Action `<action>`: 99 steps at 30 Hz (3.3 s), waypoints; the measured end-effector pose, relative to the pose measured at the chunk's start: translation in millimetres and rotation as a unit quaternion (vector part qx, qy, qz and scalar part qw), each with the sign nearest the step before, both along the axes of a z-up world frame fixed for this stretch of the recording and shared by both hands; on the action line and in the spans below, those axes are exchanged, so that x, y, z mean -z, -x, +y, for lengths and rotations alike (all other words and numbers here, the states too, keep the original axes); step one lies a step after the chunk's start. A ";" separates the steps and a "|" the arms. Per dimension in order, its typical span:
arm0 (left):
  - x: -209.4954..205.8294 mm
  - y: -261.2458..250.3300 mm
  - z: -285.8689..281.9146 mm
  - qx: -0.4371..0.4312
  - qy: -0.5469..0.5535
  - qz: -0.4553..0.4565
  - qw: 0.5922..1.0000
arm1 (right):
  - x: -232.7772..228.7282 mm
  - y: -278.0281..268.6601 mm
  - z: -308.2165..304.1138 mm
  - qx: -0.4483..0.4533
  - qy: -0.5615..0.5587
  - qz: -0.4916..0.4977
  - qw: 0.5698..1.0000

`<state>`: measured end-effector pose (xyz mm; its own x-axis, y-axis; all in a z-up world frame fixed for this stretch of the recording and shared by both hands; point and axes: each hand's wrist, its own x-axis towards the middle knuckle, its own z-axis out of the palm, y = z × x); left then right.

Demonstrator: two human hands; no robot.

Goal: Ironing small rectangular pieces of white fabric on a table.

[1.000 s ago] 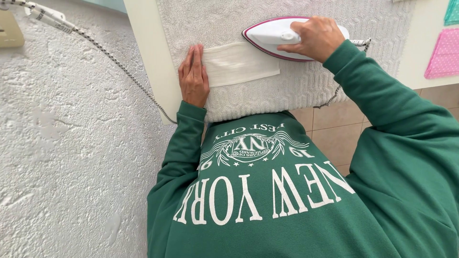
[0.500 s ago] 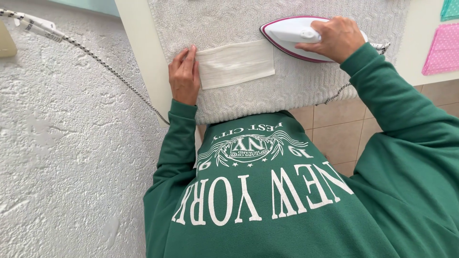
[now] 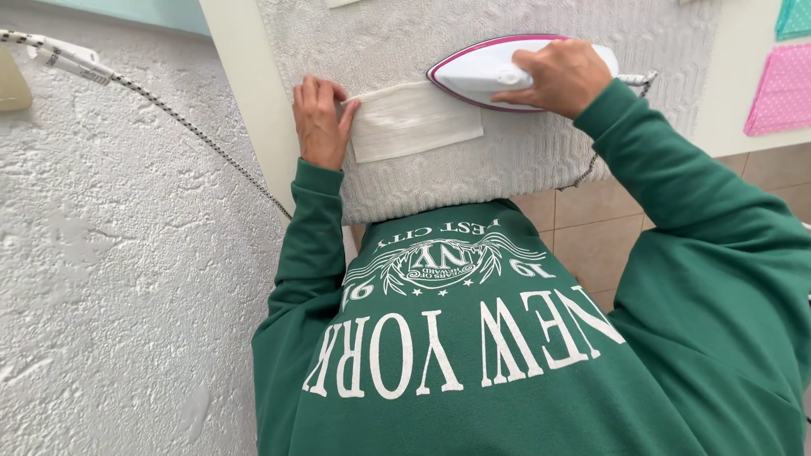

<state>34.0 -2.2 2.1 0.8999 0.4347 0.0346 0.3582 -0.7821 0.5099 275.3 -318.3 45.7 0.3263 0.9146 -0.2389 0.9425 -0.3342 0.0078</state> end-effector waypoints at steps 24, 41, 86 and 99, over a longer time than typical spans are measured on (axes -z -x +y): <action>11.5 -24.3 -14.6 0.167 -0.095 -0.154 0.969 | -7.3 2.0 17.5 -0.027 0.021 -0.006 0.999; 6.9 -27.4 -17.4 0.177 -0.132 -0.151 0.964 | -5.9 0.7 17.2 -0.034 0.027 -0.004 0.999; 27.4 -15.1 -22.1 0.216 -0.196 -0.167 0.942 | -1.3 2.7 34.0 -0.051 0.009 0.010 0.999; 29.4 -12.0 -20.8 0.184 -0.161 -0.168 0.955 | -1.7 12.6 60.5 -0.057 0.009 0.018 0.998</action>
